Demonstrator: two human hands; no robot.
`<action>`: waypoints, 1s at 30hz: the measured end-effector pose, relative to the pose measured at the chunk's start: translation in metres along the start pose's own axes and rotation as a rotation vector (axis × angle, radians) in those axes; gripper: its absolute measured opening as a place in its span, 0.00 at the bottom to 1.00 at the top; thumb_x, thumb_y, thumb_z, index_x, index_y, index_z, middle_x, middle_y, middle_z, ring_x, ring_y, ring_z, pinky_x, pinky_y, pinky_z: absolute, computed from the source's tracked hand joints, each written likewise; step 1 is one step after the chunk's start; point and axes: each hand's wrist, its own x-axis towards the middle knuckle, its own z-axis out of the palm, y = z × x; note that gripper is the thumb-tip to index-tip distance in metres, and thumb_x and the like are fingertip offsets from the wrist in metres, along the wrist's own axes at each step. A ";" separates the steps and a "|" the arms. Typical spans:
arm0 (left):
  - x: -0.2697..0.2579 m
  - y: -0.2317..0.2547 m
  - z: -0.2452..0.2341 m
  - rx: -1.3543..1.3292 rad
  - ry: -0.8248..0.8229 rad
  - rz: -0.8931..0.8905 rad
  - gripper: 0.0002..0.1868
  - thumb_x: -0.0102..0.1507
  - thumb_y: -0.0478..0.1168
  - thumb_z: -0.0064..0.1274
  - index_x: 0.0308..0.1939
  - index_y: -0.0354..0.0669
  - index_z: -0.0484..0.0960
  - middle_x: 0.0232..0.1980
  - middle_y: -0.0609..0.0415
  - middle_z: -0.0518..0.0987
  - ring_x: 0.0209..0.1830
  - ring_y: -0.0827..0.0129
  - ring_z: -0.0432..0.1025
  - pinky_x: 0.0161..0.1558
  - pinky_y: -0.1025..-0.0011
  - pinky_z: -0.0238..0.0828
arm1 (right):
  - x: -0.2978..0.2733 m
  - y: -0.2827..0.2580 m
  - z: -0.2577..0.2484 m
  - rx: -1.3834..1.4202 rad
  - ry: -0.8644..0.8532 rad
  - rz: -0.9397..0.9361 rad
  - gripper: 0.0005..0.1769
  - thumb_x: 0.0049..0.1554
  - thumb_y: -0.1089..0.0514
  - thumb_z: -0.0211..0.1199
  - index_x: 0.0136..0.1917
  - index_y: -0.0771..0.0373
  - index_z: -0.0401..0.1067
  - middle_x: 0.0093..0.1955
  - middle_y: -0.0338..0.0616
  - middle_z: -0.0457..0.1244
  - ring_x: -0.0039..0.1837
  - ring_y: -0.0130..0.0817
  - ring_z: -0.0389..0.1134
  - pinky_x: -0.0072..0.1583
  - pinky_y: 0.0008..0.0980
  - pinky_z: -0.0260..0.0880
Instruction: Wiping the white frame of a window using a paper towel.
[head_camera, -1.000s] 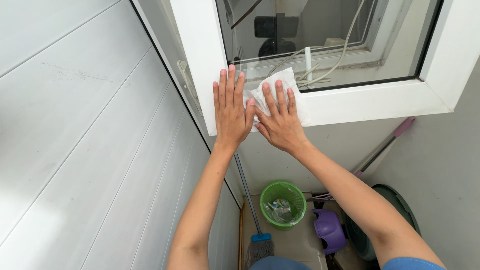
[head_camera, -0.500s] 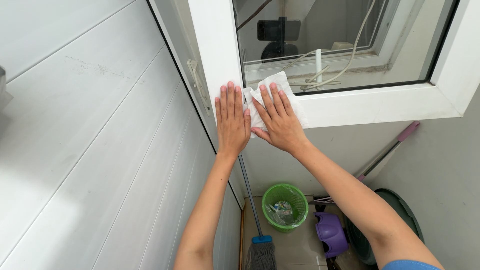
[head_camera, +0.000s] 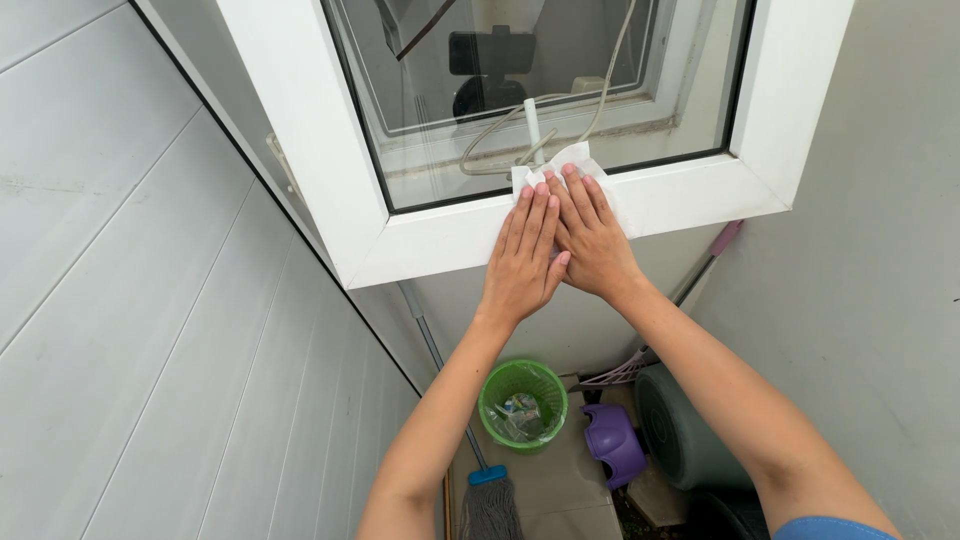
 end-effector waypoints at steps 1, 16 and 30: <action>0.003 0.008 0.009 -0.012 0.002 0.005 0.34 0.73 0.54 0.26 0.79 0.39 0.57 0.82 0.43 0.55 0.83 0.55 0.50 0.80 0.60 0.46 | -0.008 0.010 -0.003 -0.010 -0.006 0.006 0.39 0.64 0.38 0.42 0.80 0.62 0.57 0.84 0.55 0.48 0.85 0.55 0.43 0.82 0.51 0.38; 0.087 0.094 0.069 0.072 0.128 0.013 0.13 0.68 0.28 0.46 0.56 0.33 0.78 0.48 0.45 0.73 0.52 0.56 0.69 0.63 0.60 0.68 | -0.073 0.119 -0.033 -0.026 -0.029 0.142 0.54 0.57 0.23 0.51 0.81 0.61 0.45 0.74 0.54 0.52 0.79 0.52 0.49 0.82 0.51 0.43; 0.087 0.079 0.064 0.175 0.105 0.098 0.11 0.64 0.30 0.56 0.51 0.36 0.80 0.42 0.49 0.71 0.45 0.62 0.68 0.55 0.66 0.71 | -0.039 0.104 -0.070 -0.037 0.009 0.125 0.30 0.55 0.49 0.60 0.66 0.68 0.72 0.59 0.48 0.60 0.67 0.46 0.62 0.74 0.44 0.62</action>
